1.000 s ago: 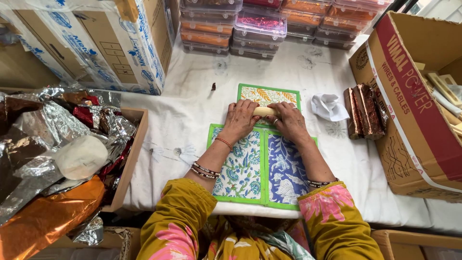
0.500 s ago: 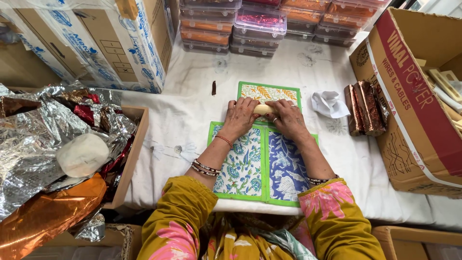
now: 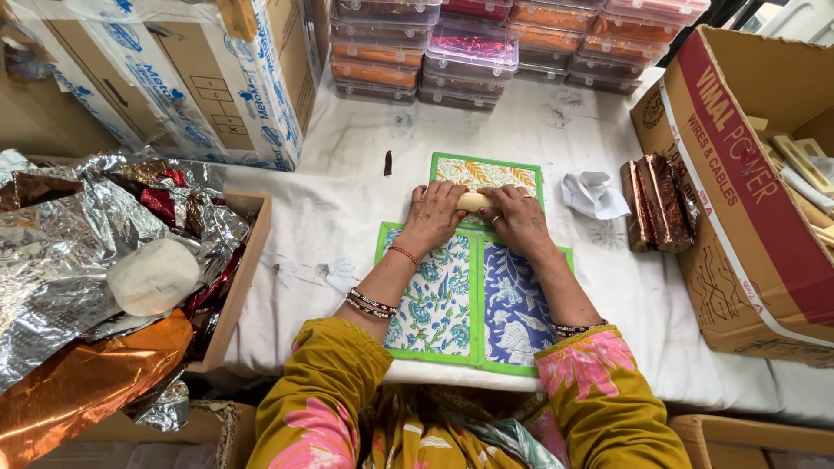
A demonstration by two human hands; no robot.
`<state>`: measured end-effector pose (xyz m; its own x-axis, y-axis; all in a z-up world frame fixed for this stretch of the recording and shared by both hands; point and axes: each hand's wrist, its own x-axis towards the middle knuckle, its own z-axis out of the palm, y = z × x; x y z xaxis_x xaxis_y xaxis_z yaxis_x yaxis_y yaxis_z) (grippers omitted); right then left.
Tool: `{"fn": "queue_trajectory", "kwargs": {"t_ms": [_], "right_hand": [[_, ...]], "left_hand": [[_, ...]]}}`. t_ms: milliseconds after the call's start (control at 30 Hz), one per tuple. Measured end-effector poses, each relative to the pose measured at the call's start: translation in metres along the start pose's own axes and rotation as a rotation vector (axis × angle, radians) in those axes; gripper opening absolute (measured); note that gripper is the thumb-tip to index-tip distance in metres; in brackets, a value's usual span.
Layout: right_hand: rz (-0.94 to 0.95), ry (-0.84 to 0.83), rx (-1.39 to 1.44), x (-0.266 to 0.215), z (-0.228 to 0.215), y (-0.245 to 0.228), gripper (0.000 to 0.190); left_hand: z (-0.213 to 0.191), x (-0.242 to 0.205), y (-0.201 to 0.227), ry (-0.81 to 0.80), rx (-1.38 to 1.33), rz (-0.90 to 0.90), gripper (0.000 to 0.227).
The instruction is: Wrapping wooden slats in decorative foil and arranging them on a patterned mat for assembly.
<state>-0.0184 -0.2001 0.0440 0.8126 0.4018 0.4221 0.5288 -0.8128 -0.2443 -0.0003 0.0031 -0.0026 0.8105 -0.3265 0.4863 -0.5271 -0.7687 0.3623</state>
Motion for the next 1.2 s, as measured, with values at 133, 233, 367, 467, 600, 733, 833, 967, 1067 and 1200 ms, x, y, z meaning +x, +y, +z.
{"fn": "queue_trajectory", "kwargs": {"t_ms": [133,233,367,467,600,733,833,967,1067,1200], "right_hand": [[-0.019,0.038,-0.011,-0.002,0.006,0.005,0.039],[-0.026,0.049,-0.007,-0.003,0.003,-0.001,0.039],[-0.05,0.072,-0.051,-0.004,0.005,0.001,0.04],[-0.045,0.07,-0.067,-0.006,0.014,0.009,0.042],[-0.025,0.073,-0.109,-0.006,0.018,0.014,0.047],[0.001,0.086,-0.093,-0.006,0.01,0.001,0.038],[-0.002,0.103,-0.081,-0.007,0.008,-0.001,0.039],[0.025,0.078,-0.086,-0.006,0.009,0.0,0.039],[0.025,0.082,-0.08,-0.006,0.011,0.002,0.04],[0.043,0.068,-0.085,-0.006,0.011,0.003,0.039]], "left_hand": [[-0.004,0.0,0.0,-0.012,-0.054,-0.036,0.047],[-0.019,-0.001,0.008,-0.064,-0.032,-0.072,0.052],[-0.019,-0.002,0.019,0.232,0.055,0.084,0.047],[-0.025,-0.006,0.032,0.286,0.11,0.165,0.046],[-0.05,-0.014,0.05,0.217,0.16,0.228,0.037],[-0.109,-0.017,0.048,0.036,0.211,0.218,0.034],[-0.183,-0.024,0.029,-0.272,0.189,0.041,0.048],[-0.271,-0.054,-0.013,-0.371,0.271,-0.127,0.062],[-0.327,-0.098,-0.056,-0.271,0.265,-0.365,0.063],[-0.363,-0.172,-0.134,-0.174,0.591,-0.498,0.067]]}}
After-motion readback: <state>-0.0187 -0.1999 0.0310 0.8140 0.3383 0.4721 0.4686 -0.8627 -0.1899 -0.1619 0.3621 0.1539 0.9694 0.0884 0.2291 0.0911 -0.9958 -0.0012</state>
